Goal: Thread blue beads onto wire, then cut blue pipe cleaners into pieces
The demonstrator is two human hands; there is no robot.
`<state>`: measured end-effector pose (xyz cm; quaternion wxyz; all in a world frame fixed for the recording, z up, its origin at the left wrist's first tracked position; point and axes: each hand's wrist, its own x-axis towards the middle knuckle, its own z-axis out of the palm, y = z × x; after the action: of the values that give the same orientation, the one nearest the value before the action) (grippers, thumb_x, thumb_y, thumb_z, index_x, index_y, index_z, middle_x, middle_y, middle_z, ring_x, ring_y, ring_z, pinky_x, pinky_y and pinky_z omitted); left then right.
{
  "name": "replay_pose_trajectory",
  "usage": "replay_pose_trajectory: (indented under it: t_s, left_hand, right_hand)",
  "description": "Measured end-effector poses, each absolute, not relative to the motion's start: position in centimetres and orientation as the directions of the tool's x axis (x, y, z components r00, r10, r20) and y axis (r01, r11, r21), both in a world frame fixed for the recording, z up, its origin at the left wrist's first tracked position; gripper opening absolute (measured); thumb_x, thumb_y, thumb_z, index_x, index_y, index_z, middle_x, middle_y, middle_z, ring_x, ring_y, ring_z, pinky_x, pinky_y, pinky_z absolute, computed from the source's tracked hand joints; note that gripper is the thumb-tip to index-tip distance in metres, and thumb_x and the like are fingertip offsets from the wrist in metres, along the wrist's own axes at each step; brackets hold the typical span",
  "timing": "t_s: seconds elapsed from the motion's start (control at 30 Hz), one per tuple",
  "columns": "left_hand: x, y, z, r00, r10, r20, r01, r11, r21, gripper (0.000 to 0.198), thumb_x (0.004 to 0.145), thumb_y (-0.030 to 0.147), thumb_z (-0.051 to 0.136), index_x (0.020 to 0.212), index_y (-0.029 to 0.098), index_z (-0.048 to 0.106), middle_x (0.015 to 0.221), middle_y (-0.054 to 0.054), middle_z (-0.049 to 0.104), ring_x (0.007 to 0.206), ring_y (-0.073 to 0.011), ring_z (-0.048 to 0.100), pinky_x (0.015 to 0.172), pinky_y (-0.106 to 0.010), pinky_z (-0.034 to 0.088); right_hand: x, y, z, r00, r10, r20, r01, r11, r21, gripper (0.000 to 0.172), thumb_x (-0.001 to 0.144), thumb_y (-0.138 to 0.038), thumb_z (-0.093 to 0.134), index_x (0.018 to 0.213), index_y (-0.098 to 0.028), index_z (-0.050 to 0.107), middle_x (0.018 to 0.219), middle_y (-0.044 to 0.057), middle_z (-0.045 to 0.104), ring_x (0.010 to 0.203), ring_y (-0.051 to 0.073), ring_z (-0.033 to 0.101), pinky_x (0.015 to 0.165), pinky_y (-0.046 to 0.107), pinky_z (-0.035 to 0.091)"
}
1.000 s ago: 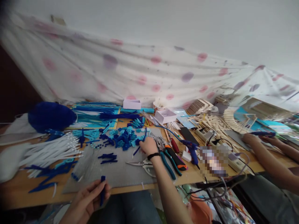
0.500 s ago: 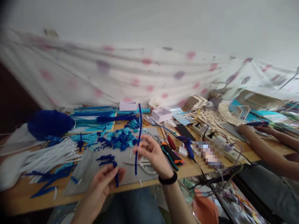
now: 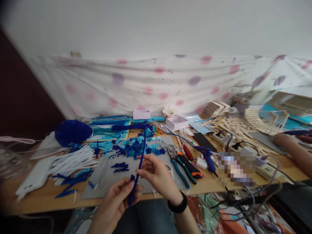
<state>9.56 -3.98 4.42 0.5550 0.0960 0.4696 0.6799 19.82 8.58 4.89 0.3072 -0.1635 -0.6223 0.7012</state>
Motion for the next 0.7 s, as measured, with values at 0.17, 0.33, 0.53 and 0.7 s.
replay_pose_trajectory:
  t_s: [0.17, 0.33, 0.53, 0.7]
  left_hand:
    - [9.3, -3.9, 4.5, -0.31, 0.875, -0.37, -0.645, 0.092, 0.759, 0.041, 0.05, 0.036, 0.093, 0.079, 0.014, 0.074, 0.07, -0.006, 0.076, 0.061, -0.0148, 0.07, 0.061, -0.022, 0.056]
    - [9.5, -3.9, 4.9, -0.272, 0.888, -0.371, -0.652, 0.113, 0.75, 0.038, 0.052, 0.037, 0.092, 0.077, 0.014, 0.075, 0.072, -0.006, 0.076, 0.065, -0.0162, 0.071, 0.065, -0.024, 0.057]
    - [10.0, -4.2, 5.0, -0.294, 0.881, -0.37, -0.636, 0.109, 0.764, 0.039, 0.052, 0.039, 0.091, 0.079, 0.015, 0.075, 0.074, -0.006, 0.077, 0.067, -0.0175, 0.072, 0.064, -0.024, 0.057]
    - [10.1, -4.1, 4.9, -0.281, 0.896, -0.343, -0.559, 0.137, 0.818, 0.037, 0.058, 0.039, 0.089, 0.083, 0.014, 0.076, 0.076, -0.007, 0.077, 0.071, -0.0173, 0.072, 0.068, -0.024, 0.057]
  right_hand:
    - [20.1, 8.5, 5.5, -0.771, 0.604, 0.199, -0.214, 0.049, -0.976, 0.044, 0.073, -0.035, 0.08, 0.109, -0.022, 0.058, 0.084, 0.0, 0.067, 0.079, 0.014, 0.065, 0.075, 0.027, 0.054]
    - [20.6, 8.4, 6.3, -0.782, 0.592, 0.193, -0.155, 0.116, -0.981, 0.04, 0.077, -0.036, 0.077, 0.111, -0.021, 0.061, 0.087, 0.001, 0.068, 0.083, 0.015, 0.066, 0.08, 0.03, 0.054]
    - [20.9, 8.1, 6.2, -0.779, 0.585, 0.227, -0.16, 0.164, -0.973, 0.036, 0.077, -0.035, 0.077, 0.108, -0.021, 0.062, 0.084, 0.0, 0.067, 0.079, 0.014, 0.065, 0.076, 0.028, 0.053]
    - [21.1, 8.1, 6.2, -0.774, 0.582, 0.249, -0.166, 0.193, -0.967, 0.035, 0.079, -0.039, 0.075, 0.107, -0.022, 0.061, 0.081, -0.001, 0.065, 0.075, 0.014, 0.064, 0.073, 0.028, 0.053]
